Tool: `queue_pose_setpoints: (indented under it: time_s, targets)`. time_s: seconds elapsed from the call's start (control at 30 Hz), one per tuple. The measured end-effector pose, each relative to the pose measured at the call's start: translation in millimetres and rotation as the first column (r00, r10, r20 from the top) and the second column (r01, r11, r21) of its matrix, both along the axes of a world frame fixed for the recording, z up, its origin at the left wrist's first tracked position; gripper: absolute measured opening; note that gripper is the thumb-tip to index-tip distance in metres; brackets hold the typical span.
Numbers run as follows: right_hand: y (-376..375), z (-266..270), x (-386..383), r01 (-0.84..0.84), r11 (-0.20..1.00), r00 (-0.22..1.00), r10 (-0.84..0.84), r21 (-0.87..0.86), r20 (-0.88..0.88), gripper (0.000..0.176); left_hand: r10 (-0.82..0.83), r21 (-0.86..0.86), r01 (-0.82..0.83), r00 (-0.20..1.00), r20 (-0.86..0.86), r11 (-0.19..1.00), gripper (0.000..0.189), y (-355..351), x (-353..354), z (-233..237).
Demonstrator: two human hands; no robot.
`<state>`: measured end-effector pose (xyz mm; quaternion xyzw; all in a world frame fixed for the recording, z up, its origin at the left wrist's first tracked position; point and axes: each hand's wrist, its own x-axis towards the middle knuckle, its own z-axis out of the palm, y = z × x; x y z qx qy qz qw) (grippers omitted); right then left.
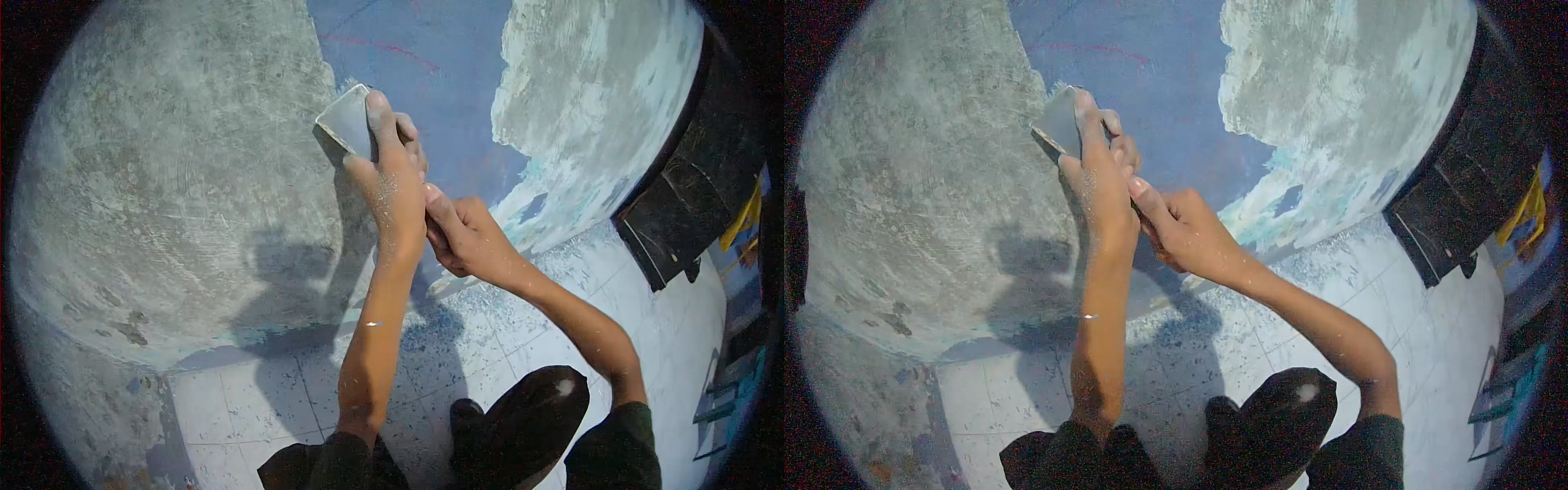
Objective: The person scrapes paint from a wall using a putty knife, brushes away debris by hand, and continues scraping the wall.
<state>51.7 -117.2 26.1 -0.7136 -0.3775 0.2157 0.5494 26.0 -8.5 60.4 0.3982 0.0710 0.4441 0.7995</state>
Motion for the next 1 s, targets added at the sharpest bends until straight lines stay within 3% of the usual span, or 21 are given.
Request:
queue_pose_setpoints:
  time_s: [0.13, 0.23, 0.27, 0.37, 0.4, 0.5, 0.53, 0.57, 0.63, 0.67, 0.77, 0.9, 1.0]
  targets:
    - [-8, -7, -6, -0.01, 1.0, 0.999, 0.01, 0.011, -0.039, 0.067, 0.013, -0.051, -0.013, 1.0, 0.001, 0.999, 0.047, -11, -3, -6]
    - [17, 22, -3, 0.039, 0.998, 0.969, -0.051, 0.054, 0.24, 0.065, 0.153, -0.024, -0.151, 0.982, 0.109, 0.988, 0.045, 6, 0, 25]
    - [28, 40, -11, 0.002, 0.995, 0.989, -0.017, 0.103, 0.145, 0.063, -0.008, 0.094, -0.011, 0.978, 0.207, 0.996, 0.044, 28, -3, 28]
    - [27, 33, -23, -0.029, 0.998, 1.0, 0.029, 0.06, 0.001, 0.062, 0.063, 0.067, -0.06, 0.997, -0.047, 0.996, 0.029, 25, -22, 28]
    - [18, 21, -26, 0.027, 0.999, 0.998, -0.03, 0.042, 0.059, 0.062, 0.091, 0.061, -0.096, 0.993, 0.082, 0.994, 0.032, 14, -11, 9]
    - [-9, -6, -18, 0.014, 0.999, 0.996, -0.017, -0.039, -0.084, 0.062, -0.019, 0.018, 0.021, 0.998, -0.062, 1.0, 0.033, -6, -7, -19]
    - [1, 6, -20, -0.04, 0.999, 0.989, 0.045, 0.035, -0.14, 0.063, -0.03, 0.031, 0.032, 0.998, -0.053, 0.999, 0.034, 2, -15, -4]
    - [12, 20, -22, -0.035, 0.999, 0.996, 0.038, 0.037, -0.08, 0.063, 0.058, 0.048, -0.059, 0.998, 0.022, 0.997, 0.04, 11, -16, 11]
    - [30, 34, -30, -0.021, 0.999, 1.0, 0.02, 0.04, 0.022, 0.063, -0.021, 0.002, 0.021, 0.993, 0.12, 1.0, 0.041, 27, -28, 30]
    - [36, 30, -32, -0.06, 0.992, 0.998, 0.06, 0.107, 0.001, 0.063, 0.006, 0.005, -0.007, 0.994, 0.106, 1.0, 0.041, 27, -30, 28]
    - [25, 10, -37, -0.046, 0.998, 0.996, 0.043, 0.037, 0.08, 0.063, 0.05, -0.027, -0.048, 0.997, 0.052, 0.998, 0.043, 21, -35, 6]
    - [11, -7, -34, -0.052, 0.999, 0.993, 0.051, 0.0, -0.104, 0.062, 0.001, -0.072, -0.004, 0.999, -0.032, 0.997, 0.042, 13, -26, -19]
    - [20, 12, -34, 0.0, 1.0, 1.0, 0.0, 0.014, 0.008, 0.062, -0.04, -0.004, 0.041, 0.995, 0.095, 0.999, 0.034, 21, -24, 1]
